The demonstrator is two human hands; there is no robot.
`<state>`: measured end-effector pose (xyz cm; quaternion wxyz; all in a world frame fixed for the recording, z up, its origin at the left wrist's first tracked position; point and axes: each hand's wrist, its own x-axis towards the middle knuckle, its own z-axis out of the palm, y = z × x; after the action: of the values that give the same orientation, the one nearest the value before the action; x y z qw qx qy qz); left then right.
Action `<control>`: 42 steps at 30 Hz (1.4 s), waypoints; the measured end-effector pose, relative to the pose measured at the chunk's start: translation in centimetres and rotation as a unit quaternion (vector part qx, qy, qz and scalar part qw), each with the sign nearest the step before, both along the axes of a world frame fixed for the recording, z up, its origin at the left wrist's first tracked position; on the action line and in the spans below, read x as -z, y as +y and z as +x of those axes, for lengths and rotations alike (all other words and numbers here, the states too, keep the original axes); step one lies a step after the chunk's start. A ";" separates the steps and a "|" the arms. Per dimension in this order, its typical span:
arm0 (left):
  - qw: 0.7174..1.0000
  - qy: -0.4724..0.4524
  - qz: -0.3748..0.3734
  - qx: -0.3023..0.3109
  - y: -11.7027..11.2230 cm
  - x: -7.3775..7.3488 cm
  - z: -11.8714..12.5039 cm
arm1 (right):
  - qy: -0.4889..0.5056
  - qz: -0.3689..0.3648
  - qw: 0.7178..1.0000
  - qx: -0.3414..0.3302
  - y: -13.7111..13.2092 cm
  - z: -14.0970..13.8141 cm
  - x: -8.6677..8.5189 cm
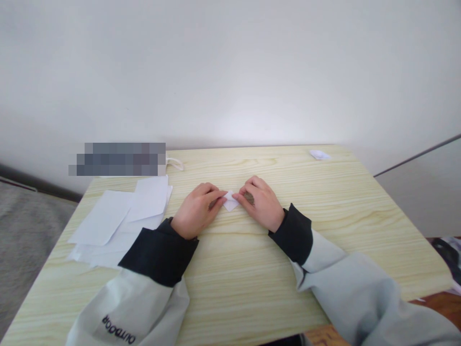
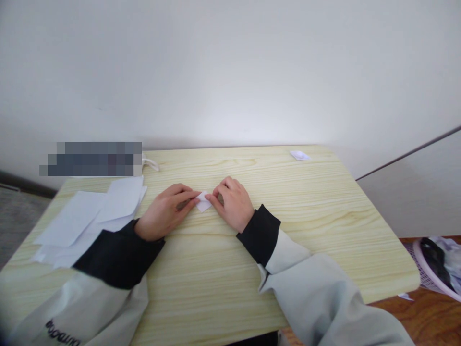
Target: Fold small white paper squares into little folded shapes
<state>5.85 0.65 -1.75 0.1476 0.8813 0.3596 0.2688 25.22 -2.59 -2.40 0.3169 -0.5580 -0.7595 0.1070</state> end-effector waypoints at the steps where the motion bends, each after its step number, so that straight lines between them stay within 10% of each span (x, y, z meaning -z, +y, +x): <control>1: 1.000 -0.005 -0.005 -0.004 0.0 0.0 0.0 | -0.002 0.000 1.000 -0.003 0.0 0.0 0.0; 42: 0.991 0.041 -0.089 -0.090 0.1 -0.5 0.5 | -0.004 -0.080 0.997 0.002 -0.1 -0.1 -0.9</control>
<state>6.40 0.78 -1.29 0.1857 0.8391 0.4653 0.2120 25.08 -2.65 -1.53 0.2686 -0.5834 -0.7485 0.1652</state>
